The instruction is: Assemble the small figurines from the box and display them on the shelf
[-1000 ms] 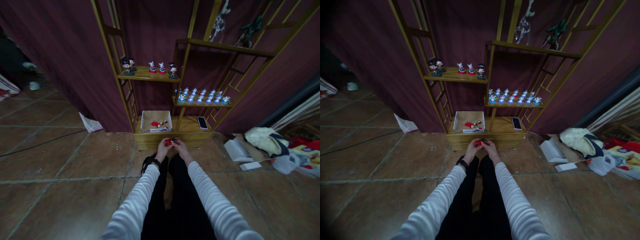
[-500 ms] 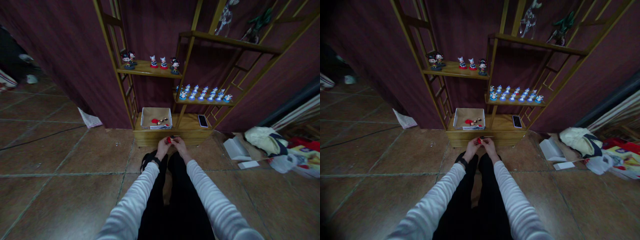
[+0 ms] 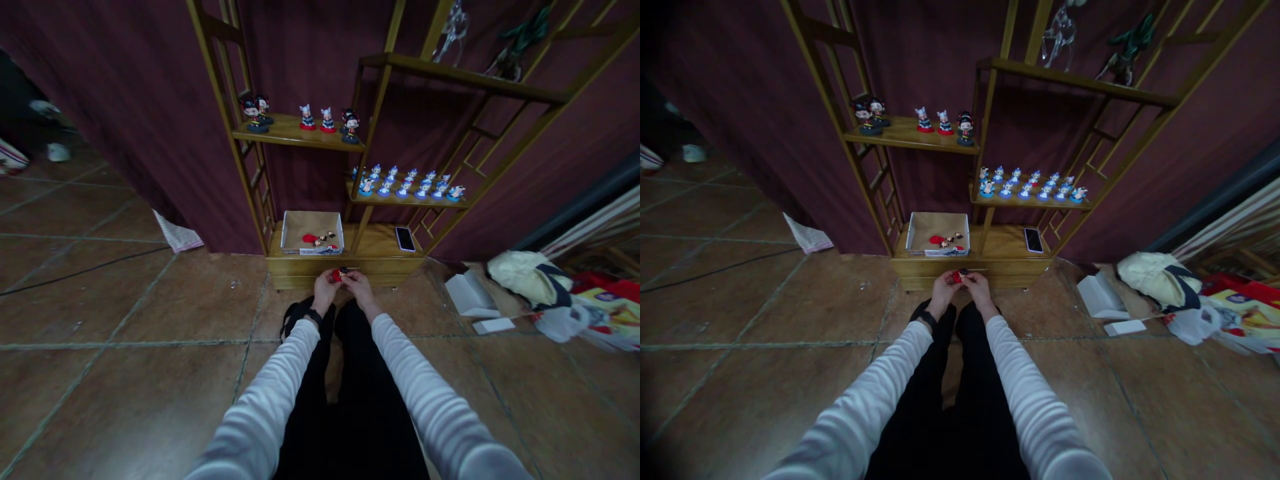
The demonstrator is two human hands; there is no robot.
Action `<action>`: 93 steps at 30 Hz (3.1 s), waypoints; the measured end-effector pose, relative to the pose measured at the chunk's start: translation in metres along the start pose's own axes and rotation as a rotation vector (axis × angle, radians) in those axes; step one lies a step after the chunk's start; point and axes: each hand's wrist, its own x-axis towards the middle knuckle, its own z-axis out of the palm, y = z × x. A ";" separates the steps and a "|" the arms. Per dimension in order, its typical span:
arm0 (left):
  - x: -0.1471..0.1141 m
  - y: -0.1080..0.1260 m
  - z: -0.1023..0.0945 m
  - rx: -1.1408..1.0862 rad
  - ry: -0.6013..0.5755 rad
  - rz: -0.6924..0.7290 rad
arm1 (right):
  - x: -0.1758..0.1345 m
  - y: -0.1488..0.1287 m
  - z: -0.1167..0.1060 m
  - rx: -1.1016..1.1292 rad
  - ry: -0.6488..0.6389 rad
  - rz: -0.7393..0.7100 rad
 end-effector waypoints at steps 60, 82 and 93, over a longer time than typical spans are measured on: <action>-0.002 0.027 -0.012 -0.303 -0.149 -0.339 | -0.002 -0.008 -0.003 0.203 -0.056 0.051; -0.005 0.028 -0.008 -0.297 -0.166 -0.284 | -0.010 -0.020 -0.009 0.239 -0.177 0.061; -0.006 0.027 -0.005 -0.203 -0.115 -0.273 | -0.007 -0.017 -0.009 0.208 -0.181 0.109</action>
